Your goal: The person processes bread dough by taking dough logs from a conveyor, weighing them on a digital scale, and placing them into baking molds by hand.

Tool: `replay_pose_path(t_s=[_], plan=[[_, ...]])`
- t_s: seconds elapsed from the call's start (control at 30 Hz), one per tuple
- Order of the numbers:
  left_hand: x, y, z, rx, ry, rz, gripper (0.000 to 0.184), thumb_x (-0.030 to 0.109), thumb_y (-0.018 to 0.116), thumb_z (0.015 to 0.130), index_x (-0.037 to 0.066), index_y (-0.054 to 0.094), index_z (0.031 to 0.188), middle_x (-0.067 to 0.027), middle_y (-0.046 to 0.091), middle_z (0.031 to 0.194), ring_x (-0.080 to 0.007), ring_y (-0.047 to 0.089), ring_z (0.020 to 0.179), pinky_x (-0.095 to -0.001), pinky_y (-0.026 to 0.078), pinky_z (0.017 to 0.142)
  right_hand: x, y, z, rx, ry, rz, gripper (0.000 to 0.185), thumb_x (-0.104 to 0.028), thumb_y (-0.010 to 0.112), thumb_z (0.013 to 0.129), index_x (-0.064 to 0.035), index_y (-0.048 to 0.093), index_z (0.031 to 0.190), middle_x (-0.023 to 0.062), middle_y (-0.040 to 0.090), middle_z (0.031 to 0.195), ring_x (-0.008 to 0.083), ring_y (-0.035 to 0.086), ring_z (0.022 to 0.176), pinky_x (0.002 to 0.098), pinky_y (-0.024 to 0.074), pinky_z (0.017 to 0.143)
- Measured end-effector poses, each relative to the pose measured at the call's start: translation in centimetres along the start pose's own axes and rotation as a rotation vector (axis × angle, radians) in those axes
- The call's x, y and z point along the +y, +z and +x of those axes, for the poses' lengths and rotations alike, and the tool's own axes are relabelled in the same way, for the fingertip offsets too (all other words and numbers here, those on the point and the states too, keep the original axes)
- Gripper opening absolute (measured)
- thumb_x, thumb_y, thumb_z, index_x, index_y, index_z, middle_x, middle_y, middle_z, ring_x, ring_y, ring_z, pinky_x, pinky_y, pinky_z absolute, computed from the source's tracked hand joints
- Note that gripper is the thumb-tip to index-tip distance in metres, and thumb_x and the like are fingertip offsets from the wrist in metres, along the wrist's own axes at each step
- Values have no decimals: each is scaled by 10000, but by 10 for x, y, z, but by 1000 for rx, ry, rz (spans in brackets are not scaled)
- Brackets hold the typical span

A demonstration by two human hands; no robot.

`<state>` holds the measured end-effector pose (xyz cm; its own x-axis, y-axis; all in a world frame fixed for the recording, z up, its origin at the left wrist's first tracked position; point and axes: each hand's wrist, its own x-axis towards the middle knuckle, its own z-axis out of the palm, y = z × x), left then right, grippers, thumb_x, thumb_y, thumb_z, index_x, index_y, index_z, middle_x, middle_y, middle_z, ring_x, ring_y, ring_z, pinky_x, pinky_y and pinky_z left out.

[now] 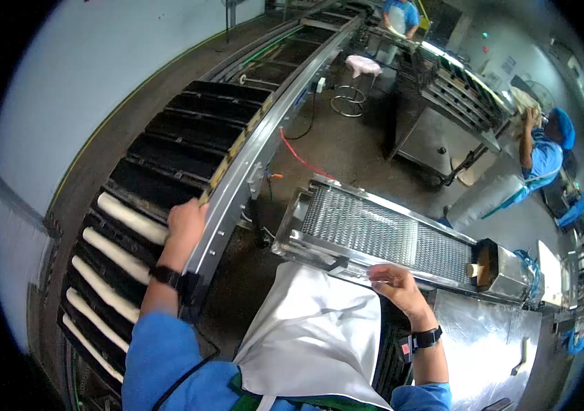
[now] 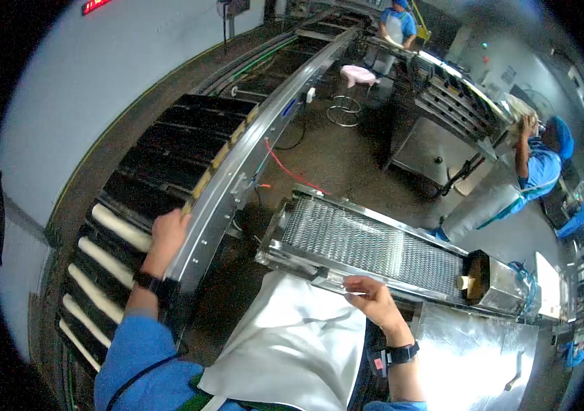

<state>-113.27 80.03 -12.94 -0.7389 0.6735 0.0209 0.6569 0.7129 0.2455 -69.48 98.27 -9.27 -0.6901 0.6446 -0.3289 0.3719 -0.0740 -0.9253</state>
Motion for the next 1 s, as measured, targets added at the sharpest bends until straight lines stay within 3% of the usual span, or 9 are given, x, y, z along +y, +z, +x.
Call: replay_pose_path(t_s=[0.27, 0.5, 0.57, 0.63, 0.73, 0.77, 0.87, 0.93, 1.0], plan=[[-45, -10, -91, 78, 11, 166, 182, 185, 551, 895, 15, 579, 838, -224, 617, 740, -400, 602, 763, -479, 451, 742, -43, 46, 64, -170, -55, -167, 314, -39, 630, 835, 32, 603, 1140, 116, 657, 1045, 161, 617, 962, 281, 498, 865], [-91, -59, -220, 24, -99, 256, 227, 196, 569, 901, -3, 570, 793, -182, 598, 693, -375, 571, 682, -449, 441, 662, -107, 166, 206, -398, -311, -391, 278, -105, 644, 805, 13, 635, 1057, 118, 678, 967, 168, 634, 893, 306, 506, 806], [-104, -87, -236, -233, -501, 44, 232, 206, 571, 910, -7, 583, 821, -171, 599, 713, -348, 584, 773, -411, 446, 695, -124, 214, 253, -262, -543, -646, 327, -194, 642, 807, 21, 635, 1053, 158, 672, 934, 232, 648, 899, 344, 509, 792], [-120, -102, -254, -107, -878, -326, 250, 236, 574, 920, -4, 599, 985, -171, 609, 852, -306, 579, 900, -388, 438, 789, -144, 263, 279, -137, -579, -809, 412, -234, 640, 774, 25, 568, 1086, 247, 611, 1076, 368, 586, 1040, 416, 486, 891], [-176, -59, -294, 603, -634, 278, 367, 256, 588, 920, 0, 530, 1176, -163, 563, 1089, -253, 548, 998, -364, 434, 883, -157, 323, 273, 52, -523, -1044, 389, -220, 659, 775, -4, 540, 1076, 230, 585, 1116, 322, 599, 1045, 419, 517, 853], [-199, -55, -309, 348, -890, 274, 504, 245, 553, 942, 63, 349, 1365, -164, 328, 1412, -354, 355, 1295, -488, 423, 1008, -148, 338, 279, 8, -493, -1071, 256, -157, 631, 778, -32, 623, 1001, 186, 651, 1033, 308, 642, 978, 401, 540, 801], [-228, -46, -331, 379, -990, 338, 593, 341, 569, 920, 75, 330, 1394, -161, 330, 1416, -368, 334, 1310, -514, 357, 1064, -136, 363, 269, -181, -378, -1129, 176, -106, 641, 764, -64, 706, 922, 135, 689, 998, 291, 655, 979, 385, 549, 774], [-197, -71, -345, 664, -688, 224, 702, 80, 753, 718, -138, 395, 1281, -315, 505, 1208, -431, 492, 1135, -463, 364, 1028, -137, 363, 263, -257, -413, -1058, 188, -102, 649, 765, -46, 700, 938, 138, 682, 1026, 299, 651, 983, 386, 544, 791], [-214, -59, -361, 705, -736, 210, 561, 100, 747, 732, -129, 481, 1170, -314, 563, 1064, -410, 545, 1039, -438, 432, 944, -135, 366, 258, -287, -441, -1063, 186, -96, 641, 769, -49, 699, 939, 138, 681, 1028, 303, 650, 983, 387, 542, 797]])
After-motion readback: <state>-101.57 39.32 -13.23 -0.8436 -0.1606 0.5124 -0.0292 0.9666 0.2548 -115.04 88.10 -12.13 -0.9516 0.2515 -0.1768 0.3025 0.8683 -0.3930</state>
